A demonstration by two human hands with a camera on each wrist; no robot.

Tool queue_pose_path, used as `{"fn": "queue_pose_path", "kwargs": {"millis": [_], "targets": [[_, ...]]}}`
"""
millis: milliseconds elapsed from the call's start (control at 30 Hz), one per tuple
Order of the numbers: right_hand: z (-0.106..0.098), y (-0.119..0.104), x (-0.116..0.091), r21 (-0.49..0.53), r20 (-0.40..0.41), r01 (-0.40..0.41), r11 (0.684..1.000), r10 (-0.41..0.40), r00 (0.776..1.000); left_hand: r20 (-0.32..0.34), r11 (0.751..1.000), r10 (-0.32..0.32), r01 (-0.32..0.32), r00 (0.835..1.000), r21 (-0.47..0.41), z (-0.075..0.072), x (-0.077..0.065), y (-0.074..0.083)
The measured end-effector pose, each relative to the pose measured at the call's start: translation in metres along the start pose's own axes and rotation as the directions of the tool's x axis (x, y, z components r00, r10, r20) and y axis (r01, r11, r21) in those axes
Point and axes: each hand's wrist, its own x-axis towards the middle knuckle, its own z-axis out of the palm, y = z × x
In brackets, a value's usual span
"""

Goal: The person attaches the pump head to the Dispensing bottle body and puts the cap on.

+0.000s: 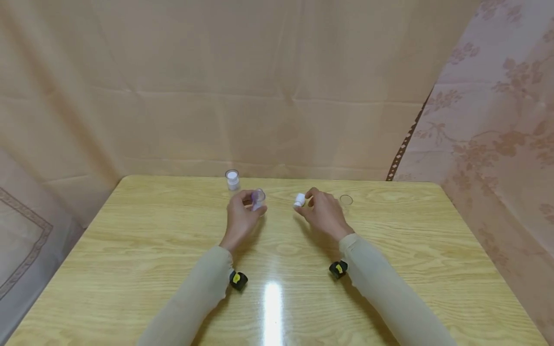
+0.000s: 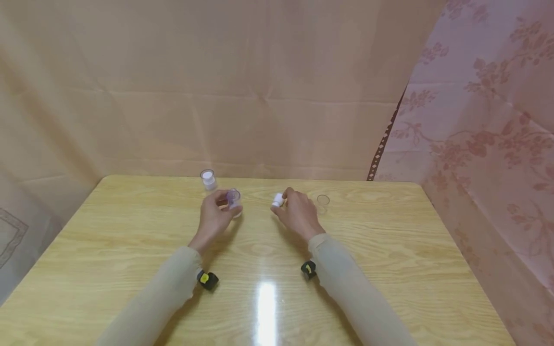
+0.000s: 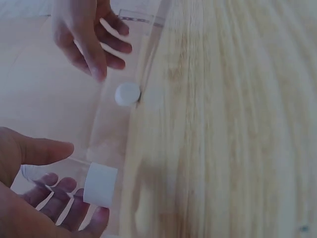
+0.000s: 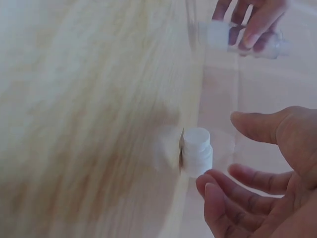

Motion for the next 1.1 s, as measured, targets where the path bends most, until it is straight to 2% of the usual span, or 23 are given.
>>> {"fn": "queue_pose_path", "kwargs": {"millis": [200,367,667,900,1100], "targets": [[0.003,-0.004,0.015,-0.020,-0.018,-0.056,0.998,0.055,0.998,0.072,0.998,0.066,-0.066,0.995,0.007,-0.006,-0.014,0.007],[0.007,-0.005,0.024,-0.064,-0.042,-0.102,0.993,0.100,0.994,0.095,0.994,0.106,-0.107,0.990,0.003,-0.008,-0.023,0.011],[0.015,-0.006,0.034,-0.098,-0.037,-0.153,0.983,0.150,0.988,0.146,0.986,0.141,-0.152,0.979,0.064,-0.011,-0.035,0.017],[0.018,-0.004,0.038,-0.130,-0.018,-0.144,0.981,0.143,0.990,0.151,0.976,0.185,-0.200,0.971,0.090,-0.009,-0.041,0.017],[0.019,-0.002,0.037,-0.101,-0.011,-0.110,0.989,0.109,0.994,0.150,0.963,0.224,-0.243,0.963,0.119,-0.008,-0.043,0.016]]}}
